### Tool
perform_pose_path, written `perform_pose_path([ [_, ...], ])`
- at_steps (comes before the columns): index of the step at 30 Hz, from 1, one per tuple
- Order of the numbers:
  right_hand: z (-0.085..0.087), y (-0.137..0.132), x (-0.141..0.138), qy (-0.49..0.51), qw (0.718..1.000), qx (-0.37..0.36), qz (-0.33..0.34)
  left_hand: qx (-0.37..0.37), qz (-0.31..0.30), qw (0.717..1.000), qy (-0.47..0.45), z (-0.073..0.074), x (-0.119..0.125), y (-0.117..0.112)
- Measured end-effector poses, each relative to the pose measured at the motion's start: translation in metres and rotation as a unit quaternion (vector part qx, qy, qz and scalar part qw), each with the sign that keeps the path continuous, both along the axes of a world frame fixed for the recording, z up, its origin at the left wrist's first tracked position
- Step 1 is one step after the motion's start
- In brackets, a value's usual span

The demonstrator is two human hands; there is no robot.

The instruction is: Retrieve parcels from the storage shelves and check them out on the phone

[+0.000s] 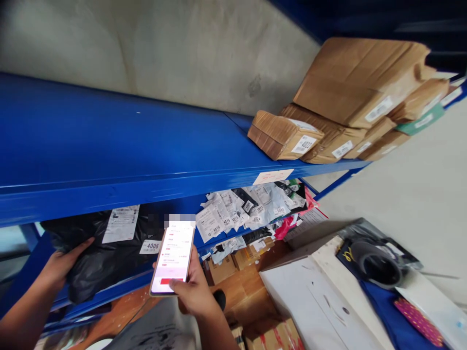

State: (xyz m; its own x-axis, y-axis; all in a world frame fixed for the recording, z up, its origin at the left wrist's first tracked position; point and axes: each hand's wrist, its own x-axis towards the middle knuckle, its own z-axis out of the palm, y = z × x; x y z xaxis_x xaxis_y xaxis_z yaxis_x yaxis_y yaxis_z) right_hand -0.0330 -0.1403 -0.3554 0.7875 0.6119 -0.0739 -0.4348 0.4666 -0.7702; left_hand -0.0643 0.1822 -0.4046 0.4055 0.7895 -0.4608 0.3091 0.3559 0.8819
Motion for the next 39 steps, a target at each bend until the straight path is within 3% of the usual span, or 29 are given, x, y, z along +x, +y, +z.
perform_pose_path([
  [13, -0.002, 0.002, 0.000, 0.039, 0.998, -0.043, 0.015, -0.035, -0.023, 0.999, -0.012, -0.001, -0.002, -0.002],
  [29, 0.003, 0.008, 0.000, 0.034, 0.998, -0.049, 0.029, 0.004, -0.030, 1.000, -0.001, -0.014, -0.001, 0.006],
  [39, 0.001, 0.008, 0.000, 0.045, 0.997, -0.049, 0.025, -0.026, -0.023, 0.999, 0.002, -0.008, 0.000, 0.003],
])
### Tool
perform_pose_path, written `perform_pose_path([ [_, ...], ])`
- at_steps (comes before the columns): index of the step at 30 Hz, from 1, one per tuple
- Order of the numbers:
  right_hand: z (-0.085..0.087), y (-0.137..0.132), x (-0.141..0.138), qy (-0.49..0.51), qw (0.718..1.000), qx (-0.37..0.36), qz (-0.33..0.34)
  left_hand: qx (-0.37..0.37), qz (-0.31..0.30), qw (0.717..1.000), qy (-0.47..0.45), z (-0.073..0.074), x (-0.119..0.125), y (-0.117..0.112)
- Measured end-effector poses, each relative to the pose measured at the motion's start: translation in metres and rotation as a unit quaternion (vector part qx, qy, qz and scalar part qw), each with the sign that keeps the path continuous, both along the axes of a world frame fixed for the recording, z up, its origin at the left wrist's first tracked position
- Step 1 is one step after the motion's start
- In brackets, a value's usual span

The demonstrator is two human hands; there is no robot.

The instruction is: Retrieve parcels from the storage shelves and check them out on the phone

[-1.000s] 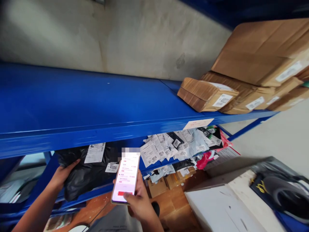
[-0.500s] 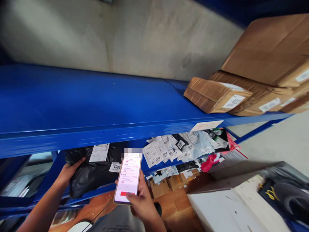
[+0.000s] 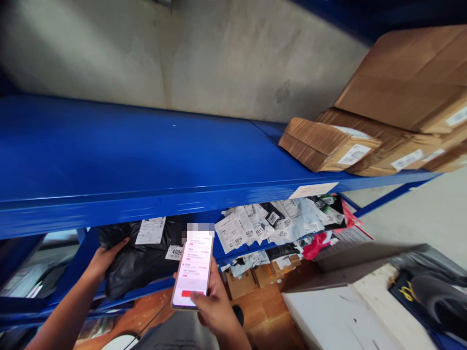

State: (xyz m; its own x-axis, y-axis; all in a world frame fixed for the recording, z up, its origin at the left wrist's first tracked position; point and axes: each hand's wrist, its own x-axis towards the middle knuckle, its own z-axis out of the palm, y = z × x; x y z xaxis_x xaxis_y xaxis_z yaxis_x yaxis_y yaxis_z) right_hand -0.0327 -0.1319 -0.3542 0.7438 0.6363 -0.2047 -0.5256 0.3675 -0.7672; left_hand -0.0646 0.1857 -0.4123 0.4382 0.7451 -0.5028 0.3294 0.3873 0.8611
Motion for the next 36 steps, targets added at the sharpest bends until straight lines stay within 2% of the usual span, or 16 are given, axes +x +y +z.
perform_pose_path([
  [29, -0.0034, 0.0016, -0.0009, 0.007, 1.000, 0.001, -0.008, -0.003, -0.009, 1.000, 0.007, -0.0059, 0.0001, 0.0041],
  [36, 0.0015, 0.0019, 0.0005, 0.019, 1.000, -0.004, -0.011, -0.012, -0.008, 1.000, 0.000, -0.0061, -0.0004, 0.0040],
])
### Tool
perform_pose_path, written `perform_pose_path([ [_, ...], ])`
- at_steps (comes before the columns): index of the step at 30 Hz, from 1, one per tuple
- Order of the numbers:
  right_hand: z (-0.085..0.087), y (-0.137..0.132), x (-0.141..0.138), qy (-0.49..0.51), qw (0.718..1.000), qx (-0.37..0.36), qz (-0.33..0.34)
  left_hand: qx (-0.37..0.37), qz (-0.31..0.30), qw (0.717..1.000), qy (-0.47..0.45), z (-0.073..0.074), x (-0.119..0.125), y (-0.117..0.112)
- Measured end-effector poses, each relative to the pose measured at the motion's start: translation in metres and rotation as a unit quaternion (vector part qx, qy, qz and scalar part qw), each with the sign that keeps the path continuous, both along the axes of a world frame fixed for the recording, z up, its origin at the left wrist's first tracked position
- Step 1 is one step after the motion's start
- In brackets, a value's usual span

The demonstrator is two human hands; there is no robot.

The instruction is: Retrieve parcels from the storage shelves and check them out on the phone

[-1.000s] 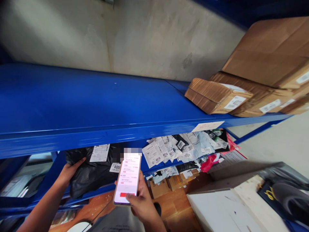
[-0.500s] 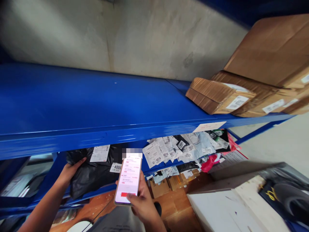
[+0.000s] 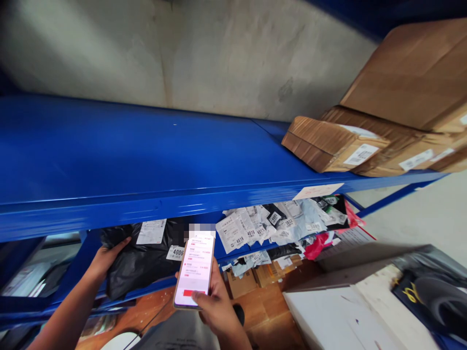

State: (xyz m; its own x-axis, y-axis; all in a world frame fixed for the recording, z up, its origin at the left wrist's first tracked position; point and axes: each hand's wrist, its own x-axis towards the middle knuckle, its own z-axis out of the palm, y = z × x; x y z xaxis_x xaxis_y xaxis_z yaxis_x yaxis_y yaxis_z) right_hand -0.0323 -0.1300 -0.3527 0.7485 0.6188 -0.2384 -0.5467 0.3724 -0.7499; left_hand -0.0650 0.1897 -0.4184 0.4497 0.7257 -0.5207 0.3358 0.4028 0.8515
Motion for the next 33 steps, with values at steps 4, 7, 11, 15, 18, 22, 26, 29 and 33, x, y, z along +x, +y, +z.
perform_pose_path([
  [4, 0.000, 0.001, 0.000, -0.005, 1.000, -0.001, 0.004, -0.010, 0.008, 1.000, 0.000, 0.002, 0.000, -0.001],
  [7, -0.002, 0.001, 0.000, -0.006, 1.000, 0.004, 0.006, -0.011, 0.011, 1.000, -0.004, 0.003, 0.000, -0.002],
  [11, -0.002, 0.001, 0.000, -0.007, 1.000, 0.004, 0.007, -0.006, 0.012, 1.000, -0.002, 0.002, 0.000, -0.001],
  [15, -0.001, 0.001, -0.001, -0.010, 1.000, 0.011, 0.007, -0.005, 0.007, 1.000, 0.000, 0.000, -0.001, 0.000],
  [18, -0.002, 0.001, -0.002, -0.013, 1.000, 0.011, 0.006, -0.007, 0.004, 1.000, -0.001, -0.004, 0.000, 0.002],
  [22, -0.002, -0.001, -0.002, -0.004, 1.000, 0.004, -0.002, 0.001, 0.010, 1.000, -0.013, -0.010, 0.001, 0.005],
  [26, -0.002, -0.003, -0.003, 0.005, 1.000, -0.004, -0.004, 0.000, 0.013, 1.000, -0.014, -0.012, 0.000, 0.006],
  [29, -0.003, -0.002, -0.003, 0.002, 1.000, 0.001, -0.008, 0.000, 0.013, 1.000, -0.013, -0.011, -0.001, 0.005],
  [33, -0.002, -0.002, -0.002, 0.004, 1.000, 0.005, -0.011, 0.007, 0.010, 1.000, -0.015, -0.010, 0.000, 0.004],
])
